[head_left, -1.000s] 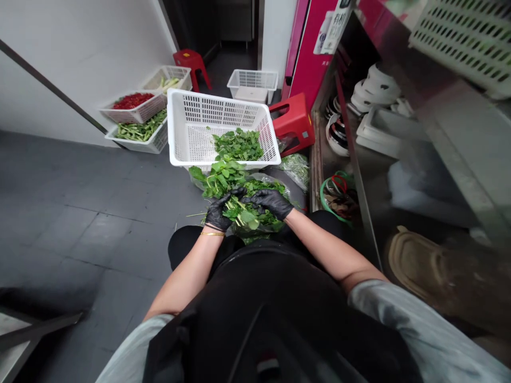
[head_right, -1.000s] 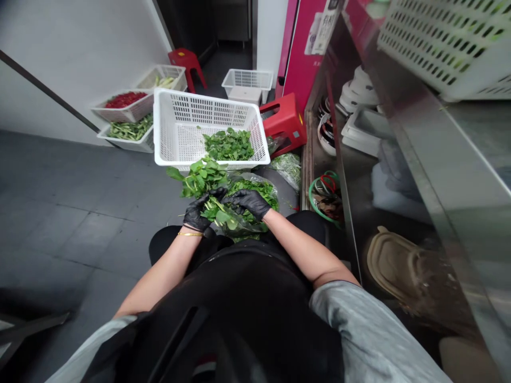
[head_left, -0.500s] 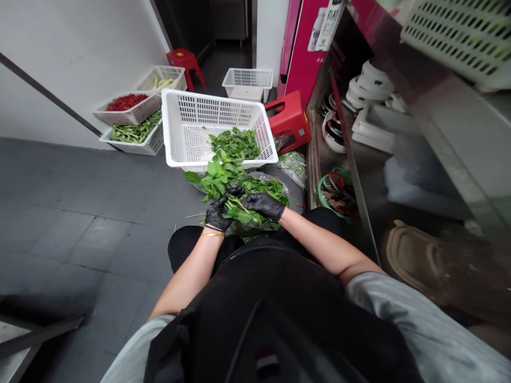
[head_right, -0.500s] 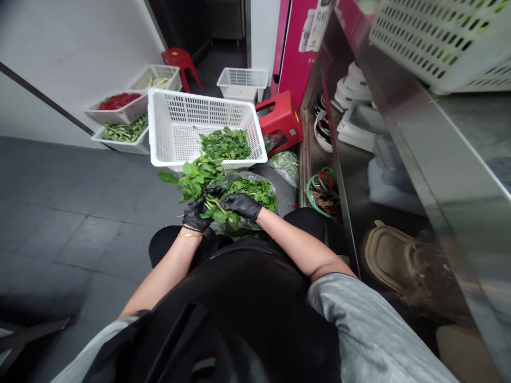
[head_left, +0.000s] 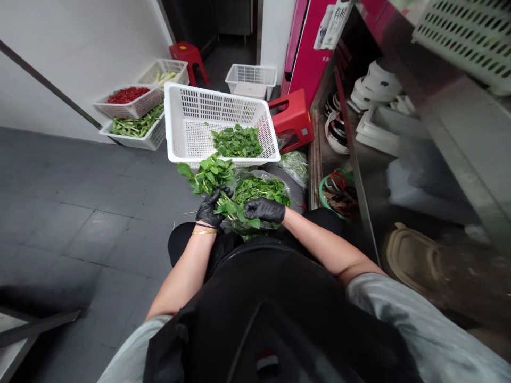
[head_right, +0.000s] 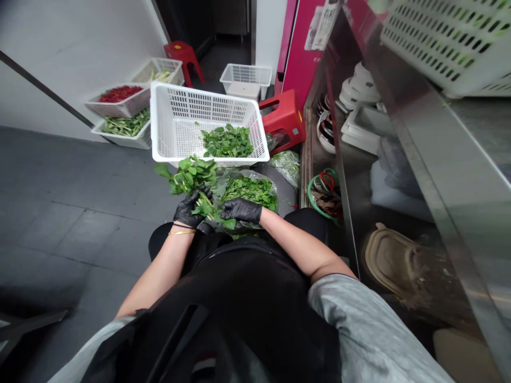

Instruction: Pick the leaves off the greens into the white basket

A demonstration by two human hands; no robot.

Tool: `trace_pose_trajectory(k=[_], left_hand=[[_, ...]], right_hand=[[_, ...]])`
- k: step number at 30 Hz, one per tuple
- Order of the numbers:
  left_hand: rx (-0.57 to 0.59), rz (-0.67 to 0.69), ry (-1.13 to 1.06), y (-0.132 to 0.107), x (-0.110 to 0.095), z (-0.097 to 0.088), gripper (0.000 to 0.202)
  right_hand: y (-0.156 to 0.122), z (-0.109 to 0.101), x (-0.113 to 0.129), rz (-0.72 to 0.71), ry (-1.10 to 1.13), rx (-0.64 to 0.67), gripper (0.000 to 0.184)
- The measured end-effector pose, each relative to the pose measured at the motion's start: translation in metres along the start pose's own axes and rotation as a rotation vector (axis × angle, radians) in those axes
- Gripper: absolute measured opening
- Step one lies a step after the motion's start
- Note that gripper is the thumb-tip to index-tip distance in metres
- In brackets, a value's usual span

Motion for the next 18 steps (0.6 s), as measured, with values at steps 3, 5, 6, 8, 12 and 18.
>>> trace_pose_trajectory(k=[3,5,6,8,12,18], left_hand=[[-0.132,0.047,-0.033,0.005,-0.007,-0.009,0.021],[-0.153,0.031,-0.015,0.006,-0.006,-0.01,0.018],[-0.15,0.016,0.001,0.005,-0.004,-0.009,0.018],[-0.132,-0.01,0.03,0.002,0.002,-0.004,0.019],[-0.08,-0.039,0.046,-0.003,0.011,0.005,0.024],[-0.077,-0.069,-0.059,-0.004,-0.005,-0.017,0.031]], right_hand=[[-0.016,-0.007,0.003,-0.018,-0.105,-0.065,0.043],[-0.021,-0.012,0.004,-0.01,-0.133,-0.23,0.044],[-0.019,-0.012,0.004,-0.014,-0.149,-0.313,0.045],[-0.011,-0.008,0.005,-0.062,-0.226,-0.394,0.048],[0.007,0.008,0.006,-0.247,-0.441,-0.285,0.039],[-0.012,0.009,-0.012,-0.056,-0.225,-0.075,0.041]])
Point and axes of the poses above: each hand's wrist, its own y-axis towards the middle knuckle, its own z-axis out of the palm, x = y × z, the point moved 2 cm from there along y, towards the middle knuckle, and after that the axes turned 8 degrees about -z, right-handed, at the moved point
